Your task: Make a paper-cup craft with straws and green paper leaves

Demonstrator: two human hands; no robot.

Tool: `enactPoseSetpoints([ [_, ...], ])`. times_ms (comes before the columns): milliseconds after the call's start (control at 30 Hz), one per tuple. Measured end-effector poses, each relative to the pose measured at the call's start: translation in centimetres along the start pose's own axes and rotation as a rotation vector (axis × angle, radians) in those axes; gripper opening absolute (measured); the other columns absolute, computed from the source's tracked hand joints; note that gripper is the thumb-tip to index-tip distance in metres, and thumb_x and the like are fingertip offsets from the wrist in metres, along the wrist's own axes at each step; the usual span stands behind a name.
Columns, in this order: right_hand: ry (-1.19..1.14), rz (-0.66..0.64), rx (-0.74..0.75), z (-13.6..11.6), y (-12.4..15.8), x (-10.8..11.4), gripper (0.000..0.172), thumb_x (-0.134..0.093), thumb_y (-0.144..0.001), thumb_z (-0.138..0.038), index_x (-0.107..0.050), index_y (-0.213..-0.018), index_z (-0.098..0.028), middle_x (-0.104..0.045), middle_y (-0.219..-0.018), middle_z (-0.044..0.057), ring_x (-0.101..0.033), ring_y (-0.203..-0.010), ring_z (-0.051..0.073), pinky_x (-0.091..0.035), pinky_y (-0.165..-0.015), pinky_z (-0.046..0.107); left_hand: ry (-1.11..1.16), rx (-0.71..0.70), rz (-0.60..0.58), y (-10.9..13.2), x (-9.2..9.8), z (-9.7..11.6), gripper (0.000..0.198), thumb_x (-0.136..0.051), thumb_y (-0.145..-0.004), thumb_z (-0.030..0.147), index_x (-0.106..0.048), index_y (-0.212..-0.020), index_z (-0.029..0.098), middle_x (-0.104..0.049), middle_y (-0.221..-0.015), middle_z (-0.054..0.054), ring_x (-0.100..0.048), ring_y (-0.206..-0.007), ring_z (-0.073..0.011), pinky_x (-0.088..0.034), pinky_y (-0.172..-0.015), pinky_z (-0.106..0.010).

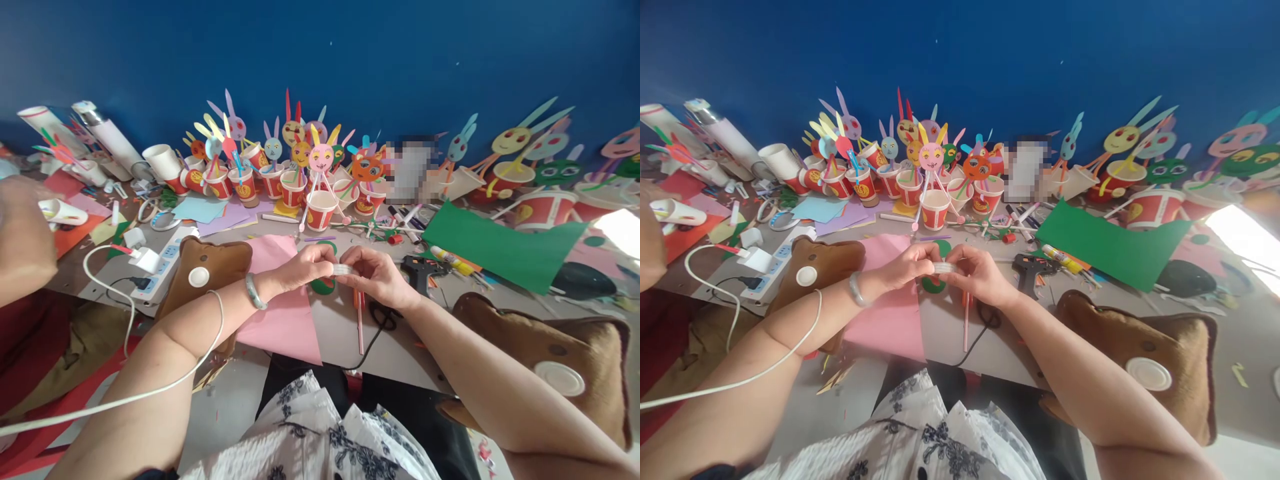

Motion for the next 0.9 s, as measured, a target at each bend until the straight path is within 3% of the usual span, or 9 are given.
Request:
enactPoseSetpoints([
  [133,-0.052,0.003,0.009,0.0,-0.1,0.2,0.037,-0.088,-0.072,-0.046,-0.064,-0.079,-0.019,-0.064,-0.081,0.003,-0.060,-0.074,0.016,-0.048,-0.066,0.029,0.024,-0.039,0.018,0.0,-0.1,0.1,0.017,-0.063,-0.074,0.029,-0.054,-0.080,0.016,-0.051,-0.070,0.004,-0.053,-0.061,-0.0079,-0.044,-0.056,-0.020],
  [300,-0.032,-0.003,0.012,-0.2,-0.1,-0.1,0.039,-0.091,-0.066,-0.045,-0.065,-0.078,-0.019,-0.064,-0.080,0.002,-0.059,-0.075,0.016,-0.048,-0.066,0.029,-0.052,-0.018,-0.003,0.1,-0.1,0.1,0.028,-0.070,-0.076,0.037,-0.051,-0.079,0.016,-0.052,-0.069,0.004,-0.060,-0.062,-0.0105,-0.043,-0.053,-0.019],
  [567,-0.100,-0.033,-0.002,-0.9,0.0,-0.4,0.032,-0.090,-0.069,-0.039,-0.066,-0.076,-0.019,-0.066,-0.080,0.002,-0.060,-0.070,0.013,-0.050,-0.062,0.026,0.022,0.042,-0.035,0.1,0.2,0.1,0.025,-0.069,-0.071,0.031,-0.051,-0.079,0.016,-0.060,-0.074,0.001,-0.067,-0.065,-0.0128,-0.053,-0.058,-0.023],
  [733,-0.122,-0.035,-0.011,-0.9,0.0,-0.3,0.033,-0.091,-0.068,-0.040,-0.065,-0.076,-0.019,-0.066,-0.078,0.002,-0.061,-0.070,0.015,-0.053,-0.062,0.028,0.061,0.040,-0.035,0.1,0.2,0.3,0.023,-0.069,-0.068,0.029,-0.054,-0.079,0.015,-0.063,-0.073,0.000,-0.068,-0.066,-0.0145,-0.051,-0.056,-0.022],
  [900,-0.168,0.013,0.014,-1.0,-0.1,0.1,0.035,-0.091,-0.068,-0.039,-0.064,-0.078,-0.019,-0.067,-0.079,0.001,-0.061,-0.069,0.014,-0.051,-0.061,0.027,0.137,-0.038,0.005,0.1,-0.1,0.7,0.014,-0.063,-0.067,0.022,-0.058,-0.078,0.014,-0.062,-0.073,0.001,-0.061,-0.064,-0.0099,-0.053,-0.059,-0.022],
])
Point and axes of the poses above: each hand's wrist, its own y-axis away from the middle knuckle, its own x-axis out of the back of the hand, z = x × y, the point moved 1 cm from there along -y, towards the middle knuckle
